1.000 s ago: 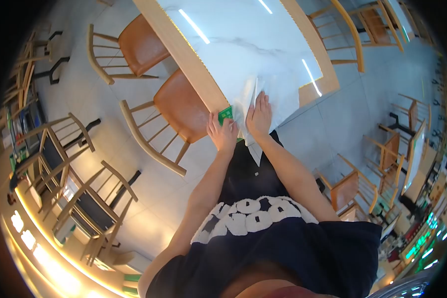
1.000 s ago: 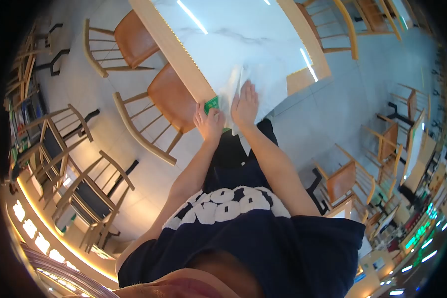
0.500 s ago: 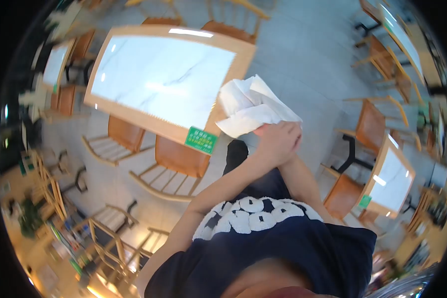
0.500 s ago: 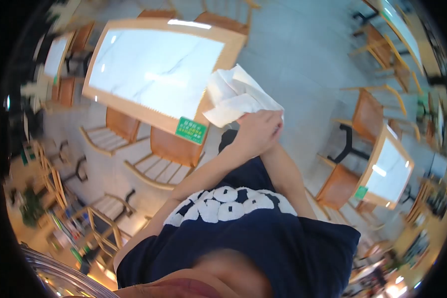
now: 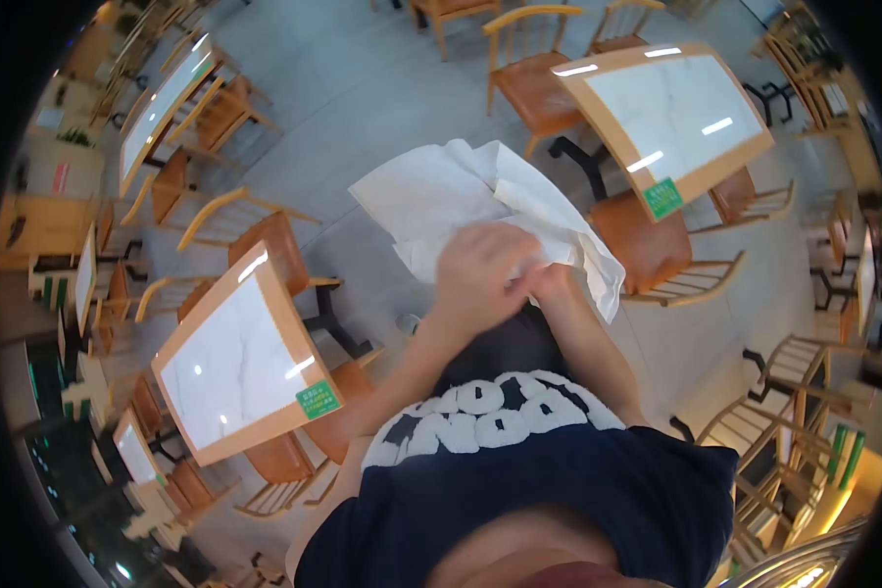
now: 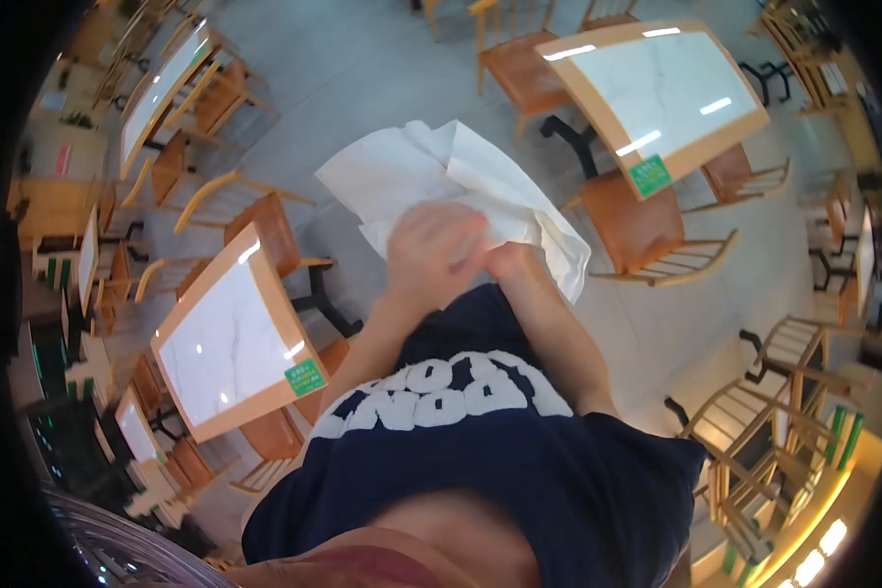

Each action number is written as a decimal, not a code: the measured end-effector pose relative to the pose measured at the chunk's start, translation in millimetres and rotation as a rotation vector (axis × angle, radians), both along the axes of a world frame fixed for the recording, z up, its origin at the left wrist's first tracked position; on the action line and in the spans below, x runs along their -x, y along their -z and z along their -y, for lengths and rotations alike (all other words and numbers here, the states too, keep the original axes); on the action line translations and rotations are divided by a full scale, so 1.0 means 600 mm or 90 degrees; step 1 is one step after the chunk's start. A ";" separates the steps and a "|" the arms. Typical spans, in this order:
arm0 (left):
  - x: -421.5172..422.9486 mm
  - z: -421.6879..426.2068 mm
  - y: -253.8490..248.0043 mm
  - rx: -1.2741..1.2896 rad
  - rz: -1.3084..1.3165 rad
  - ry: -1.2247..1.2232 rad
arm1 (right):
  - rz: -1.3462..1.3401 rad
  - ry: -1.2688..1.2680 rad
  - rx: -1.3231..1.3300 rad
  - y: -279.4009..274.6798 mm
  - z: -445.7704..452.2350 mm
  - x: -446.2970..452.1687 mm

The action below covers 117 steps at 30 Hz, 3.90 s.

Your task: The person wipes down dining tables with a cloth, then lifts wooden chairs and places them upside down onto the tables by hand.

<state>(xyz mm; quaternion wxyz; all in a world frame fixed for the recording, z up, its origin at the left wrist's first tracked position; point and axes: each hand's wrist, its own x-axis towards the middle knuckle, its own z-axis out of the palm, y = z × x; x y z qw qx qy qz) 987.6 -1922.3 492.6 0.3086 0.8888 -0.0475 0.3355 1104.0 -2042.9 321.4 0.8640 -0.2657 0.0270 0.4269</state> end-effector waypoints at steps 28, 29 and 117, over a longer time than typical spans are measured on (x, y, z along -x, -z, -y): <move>-0.498 -0.075 0.027 0.041 -0.193 0.548 | -0.076 0.551 0.120 0.009 0.121 -0.342; -0.532 -0.076 0.030 0.002 -0.163 0.562 | -0.079 0.582 0.136 0.008 0.141 -0.337; -1.176 -0.023 0.590 0.217 -0.602 0.451 | 0.045 0.329 1.429 0.307 0.191 -0.773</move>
